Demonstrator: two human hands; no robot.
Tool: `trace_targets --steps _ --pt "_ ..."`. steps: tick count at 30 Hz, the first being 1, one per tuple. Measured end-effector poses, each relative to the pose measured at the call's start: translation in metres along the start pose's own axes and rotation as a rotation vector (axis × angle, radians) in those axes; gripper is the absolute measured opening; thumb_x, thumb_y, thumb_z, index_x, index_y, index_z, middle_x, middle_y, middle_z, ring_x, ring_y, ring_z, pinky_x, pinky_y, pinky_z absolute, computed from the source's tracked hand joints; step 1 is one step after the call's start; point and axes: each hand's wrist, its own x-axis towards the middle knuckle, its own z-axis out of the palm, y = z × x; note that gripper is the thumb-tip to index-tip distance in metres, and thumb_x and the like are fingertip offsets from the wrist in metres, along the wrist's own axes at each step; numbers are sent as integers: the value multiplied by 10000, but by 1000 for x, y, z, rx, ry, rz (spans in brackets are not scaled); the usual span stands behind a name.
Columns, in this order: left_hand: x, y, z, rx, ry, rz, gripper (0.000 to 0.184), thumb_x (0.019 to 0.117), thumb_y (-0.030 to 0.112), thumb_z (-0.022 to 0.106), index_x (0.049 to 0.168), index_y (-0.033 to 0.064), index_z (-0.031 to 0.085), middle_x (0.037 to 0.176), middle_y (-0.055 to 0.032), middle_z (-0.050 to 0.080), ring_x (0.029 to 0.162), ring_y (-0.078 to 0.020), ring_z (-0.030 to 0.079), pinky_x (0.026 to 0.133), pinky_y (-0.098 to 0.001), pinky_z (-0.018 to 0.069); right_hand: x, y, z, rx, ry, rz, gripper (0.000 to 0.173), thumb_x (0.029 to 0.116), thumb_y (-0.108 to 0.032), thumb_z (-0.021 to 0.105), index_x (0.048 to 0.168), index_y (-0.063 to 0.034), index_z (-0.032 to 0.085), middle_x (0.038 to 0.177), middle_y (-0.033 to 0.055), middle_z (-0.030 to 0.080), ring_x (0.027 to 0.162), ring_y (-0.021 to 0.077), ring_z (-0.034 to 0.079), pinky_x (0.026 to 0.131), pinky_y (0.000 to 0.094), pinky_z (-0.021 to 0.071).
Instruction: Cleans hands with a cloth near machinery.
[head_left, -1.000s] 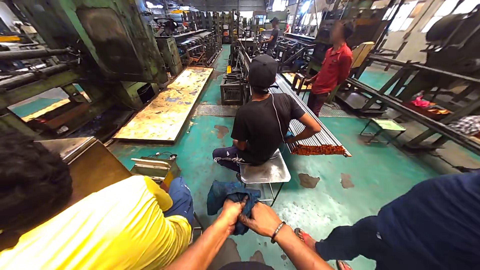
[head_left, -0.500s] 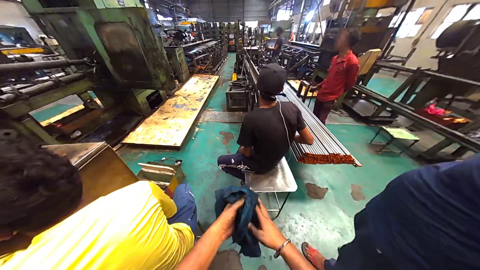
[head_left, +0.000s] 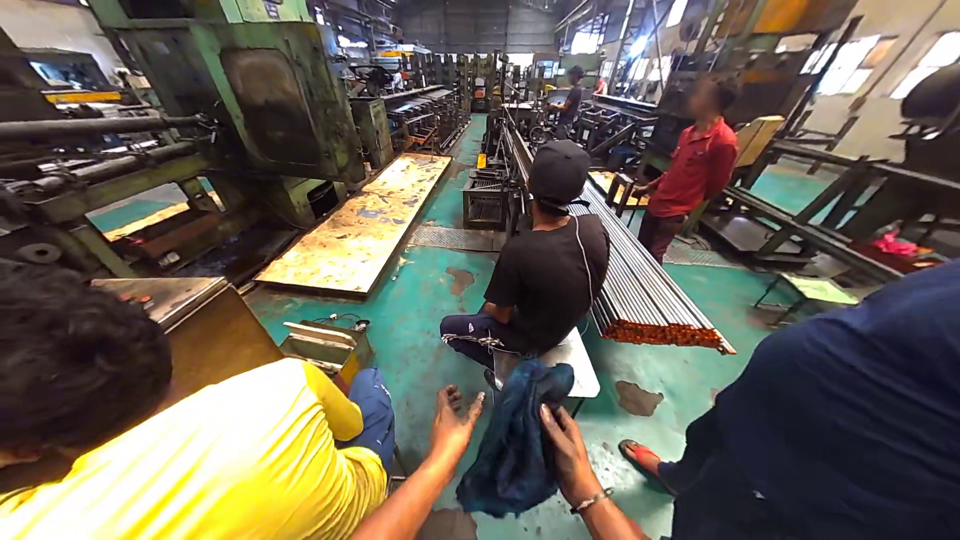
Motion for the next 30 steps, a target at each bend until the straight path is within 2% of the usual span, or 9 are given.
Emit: trace_targets --steps 4,7,10,16,20,23,25,28,30 --pt "-22 18 37 200 88 306 988 760 271 773 1548 -62 279 1551 -255 412 1432 -331 438 1179 -460 396 -17 -7 41 -206 -167 -67 873 976 -431 627 1563 81 234 1558 204 431 1434 165 443 1216 334 360" --pt "-26 26 52 200 70 418 915 872 308 702 1560 -80 241 1580 -272 363 1477 -322 382 1221 -432 341 -4 -7 64 -12 35 -73 648 1000 -317 588 1488 63 395 1430 174 567 1323 154 554 1147 314 443" --pt "-18 24 43 199 -200 529 882 955 235 627 1584 -91 102 1620 -261 301 1498 -259 360 1234 -391 327 6 -13 60 -28 31 12 524 1016 -314 548 1388 54 512 1297 140 655 1211 120 621 1082 291 490" --pt "4 17 17 164 -524 616 1027 909 226 686 1587 -88 -19 1643 -288 217 1519 -250 321 1239 -373 315 10 -19 50 -3 -43 247 452 1030 -325 552 1320 22 566 1195 119 692 1106 126 663 997 308 541" --pt "11 9 12 73 -291 535 1171 801 448 827 1601 -3 101 1584 -217 362 1358 -243 526 1050 -401 536 11 -33 51 261 142 310 435 1091 -333 457 1353 0 556 1168 157 711 1064 209 705 933 392 595" --pt "13 6 11 115 22 495 1147 735 347 860 1579 -6 169 1543 -230 402 1318 -294 546 1002 -446 554 3 -33 44 373 72 271 538 1102 -433 364 1462 -54 492 1324 148 658 1215 229 645 1038 438 545" --pt "8 11 15 164 144 535 1113 702 299 841 1558 -39 216 1539 -274 386 1366 -351 489 1090 -486 482 -8 -29 49 268 -33 218 605 1076 -463 405 1494 -25 428 1372 146 624 1247 202 621 1070 401 523" --pt "-9 21 30 222 133 643 814 1031 530 403 1567 -63 247 1606 -263 312 1505 -345 313 1248 -488 283 -17 -19 70 8 -79 131 707 1020 -469 545 1514 11 387 1435 142 570 1301 144 570 1132 338 467" --pt "-15 29 39 341 175 668 664 1047 370 376 1560 -43 288 1604 -258 320 1504 -380 308 1237 -527 284 -11 -16 80 -97 45 86 602 1021 -409 561 1441 15 485 1342 144 633 1239 139 610 1099 323 487"
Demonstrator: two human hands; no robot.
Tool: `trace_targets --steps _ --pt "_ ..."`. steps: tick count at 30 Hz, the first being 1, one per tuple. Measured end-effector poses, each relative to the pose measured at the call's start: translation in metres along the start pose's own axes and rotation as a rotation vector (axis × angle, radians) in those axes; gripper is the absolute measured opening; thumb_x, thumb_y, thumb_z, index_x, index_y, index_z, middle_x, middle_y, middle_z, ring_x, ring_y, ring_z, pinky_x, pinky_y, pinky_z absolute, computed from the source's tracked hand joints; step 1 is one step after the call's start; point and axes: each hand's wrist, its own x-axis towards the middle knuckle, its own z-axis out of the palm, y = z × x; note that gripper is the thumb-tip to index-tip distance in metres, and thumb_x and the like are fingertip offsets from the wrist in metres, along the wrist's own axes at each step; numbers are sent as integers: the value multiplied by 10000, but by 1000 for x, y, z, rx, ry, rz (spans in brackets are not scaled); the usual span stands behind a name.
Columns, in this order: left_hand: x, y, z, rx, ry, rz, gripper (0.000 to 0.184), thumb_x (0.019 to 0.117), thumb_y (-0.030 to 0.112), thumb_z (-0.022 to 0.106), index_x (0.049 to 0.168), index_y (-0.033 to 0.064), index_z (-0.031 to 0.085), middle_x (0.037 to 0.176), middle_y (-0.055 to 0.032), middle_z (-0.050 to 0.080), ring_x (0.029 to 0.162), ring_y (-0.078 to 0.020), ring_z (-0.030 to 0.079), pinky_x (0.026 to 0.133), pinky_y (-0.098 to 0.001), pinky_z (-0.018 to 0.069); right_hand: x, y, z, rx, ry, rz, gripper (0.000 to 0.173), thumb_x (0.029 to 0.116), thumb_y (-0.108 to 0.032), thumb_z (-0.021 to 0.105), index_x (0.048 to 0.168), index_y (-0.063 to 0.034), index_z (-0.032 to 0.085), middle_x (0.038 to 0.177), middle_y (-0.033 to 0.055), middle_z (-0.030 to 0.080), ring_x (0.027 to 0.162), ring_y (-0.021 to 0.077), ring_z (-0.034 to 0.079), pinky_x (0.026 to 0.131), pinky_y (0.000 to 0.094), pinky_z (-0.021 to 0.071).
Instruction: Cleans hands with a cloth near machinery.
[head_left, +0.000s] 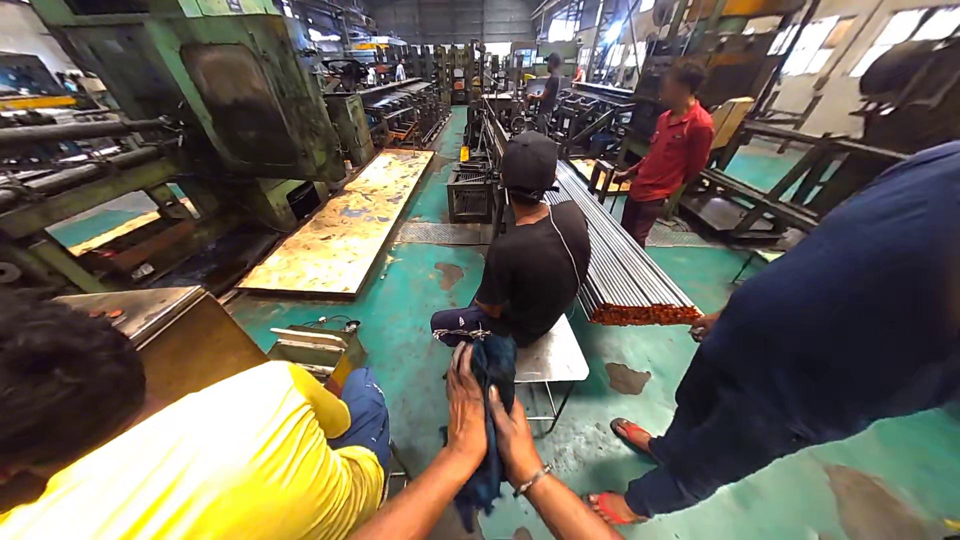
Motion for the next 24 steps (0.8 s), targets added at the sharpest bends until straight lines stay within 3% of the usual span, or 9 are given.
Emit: trace_targets --steps 4,7,11,13,15,17,18,21,24 --pt "4 -1 -10 109 -129 186 750 927 227 573 1563 -38 276 1584 -281 342 1490 -408 325 1208 -530 338 12 -11 -1 -123 0 32 481 1034 -281 557 1416 8 513 1338 139 633 1256 132 590 1111 298 453" --pt "8 -4 -20 145 -349 310 1058 710 175 787 1595 16 230 1605 -243 333 1488 -405 330 1198 -544 346 15 -6 -2 -156 -55 106 388 1025 -211 563 1360 -16 571 1267 106 676 1194 123 625 1068 313 487" --pt "16 -3 -30 189 -615 437 1245 562 118 865 1618 112 206 1649 -167 292 1497 -380 321 1186 -584 331 17 9 -6 -52 -145 200 295 1027 -122 506 1275 7 601 1142 101 692 1064 108 648 972 306 524" --pt "20 -7 -37 116 -689 401 1168 639 158 835 1627 155 211 1677 -139 235 1529 -337 272 1219 -524 323 19 11 -8 52 -166 285 231 1033 -124 520 1208 -10 621 1028 62 709 942 87 673 877 284 559" --pt "23 -11 -46 128 -713 360 1037 766 331 812 1624 196 245 1688 -116 214 1541 -305 257 1232 -497 318 23 11 -17 207 -129 397 238 1061 -196 520 1189 -26 627 972 66 727 883 120 700 820 315 589" --pt "24 -12 -55 319 -706 355 947 850 546 736 1622 261 268 1697 -72 225 1547 -301 248 1242 -580 229 26 14 -32 396 -31 432 376 1087 -329 471 1255 -30 625 1041 123 733 944 202 715 844 405 603" --pt "23 -13 -58 431 -700 345 915 869 566 711 1620 278 276 1701 -60 222 1552 -326 231 1229 -651 180 25 11 -39 465 9 419 439 1093 -389 431 1288 -44 619 1089 140 732 989 233 718 865 446 606" --pt "18 -21 -60 646 -722 313 879 813 415 818 1568 224 408 1702 -80 222 1561 -417 144 1164 -790 57 23 -7 -49 552 60 311 522 1099 -459 340 1389 -95 577 1231 140 702 1132 252 682 959 488 573" --pt "10 -12 -53 716 -757 327 522 886 193 738 1386 115 612 1696 -66 246 1571 -409 89 1177 -777 45 22 -11 -42 335 14 218 537 1089 -426 407 1513 -97 444 1394 115 620 1267 201 610 1062 431 525"
